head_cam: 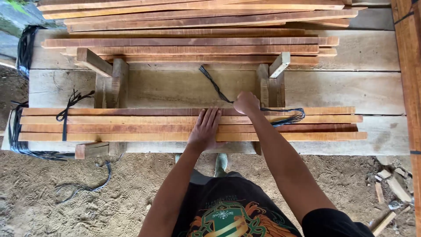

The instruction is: Bundling long wooden slats together using rubber ties in a workshop setting.

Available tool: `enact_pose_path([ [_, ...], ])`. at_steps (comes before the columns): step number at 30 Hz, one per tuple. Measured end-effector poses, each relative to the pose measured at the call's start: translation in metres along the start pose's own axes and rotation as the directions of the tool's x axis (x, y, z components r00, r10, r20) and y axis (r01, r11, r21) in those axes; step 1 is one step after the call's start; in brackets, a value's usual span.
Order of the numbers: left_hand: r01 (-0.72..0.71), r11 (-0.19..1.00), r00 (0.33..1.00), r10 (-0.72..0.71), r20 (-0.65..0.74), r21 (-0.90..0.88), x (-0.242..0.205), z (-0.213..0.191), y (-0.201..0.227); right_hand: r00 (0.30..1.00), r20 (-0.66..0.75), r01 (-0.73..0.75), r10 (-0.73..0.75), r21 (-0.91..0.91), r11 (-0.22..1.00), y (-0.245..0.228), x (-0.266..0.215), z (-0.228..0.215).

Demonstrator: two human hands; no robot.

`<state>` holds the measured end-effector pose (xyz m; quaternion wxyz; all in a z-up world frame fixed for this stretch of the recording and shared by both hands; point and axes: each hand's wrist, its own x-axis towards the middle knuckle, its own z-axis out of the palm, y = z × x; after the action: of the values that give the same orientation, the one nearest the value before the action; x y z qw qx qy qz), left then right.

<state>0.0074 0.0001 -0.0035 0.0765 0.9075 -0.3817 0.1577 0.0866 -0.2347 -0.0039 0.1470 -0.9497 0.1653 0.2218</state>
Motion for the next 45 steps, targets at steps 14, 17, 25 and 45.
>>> enact_pose_path([
  [14,-0.074,0.919,0.997,0.053,-0.064,-0.387,-0.083,0.074,0.075,0.981,0.194,0.02,-0.028,0.041,0.999,-0.017,-0.033,-0.037],
  [17,0.206,0.967,0.973,-0.219,-0.075,-0.149,-0.096,0.161,0.087,0.977,0.21,0.028,-0.032,0.019,0.999,-0.018,-0.031,-0.039],
  [25,0.235,0.963,0.961,-0.251,-0.118,-0.134,-0.045,0.171,0.099,0.964,0.258,0.053,-0.059,0.032,0.998,-0.011,-0.018,-0.027],
  [45,0.488,0.761,0.867,-0.477,0.14,-0.428,-0.086,0.096,0.131,0.956,0.145,0.263,-0.254,-0.049,0.963,-0.003,0.007,-0.015],
])
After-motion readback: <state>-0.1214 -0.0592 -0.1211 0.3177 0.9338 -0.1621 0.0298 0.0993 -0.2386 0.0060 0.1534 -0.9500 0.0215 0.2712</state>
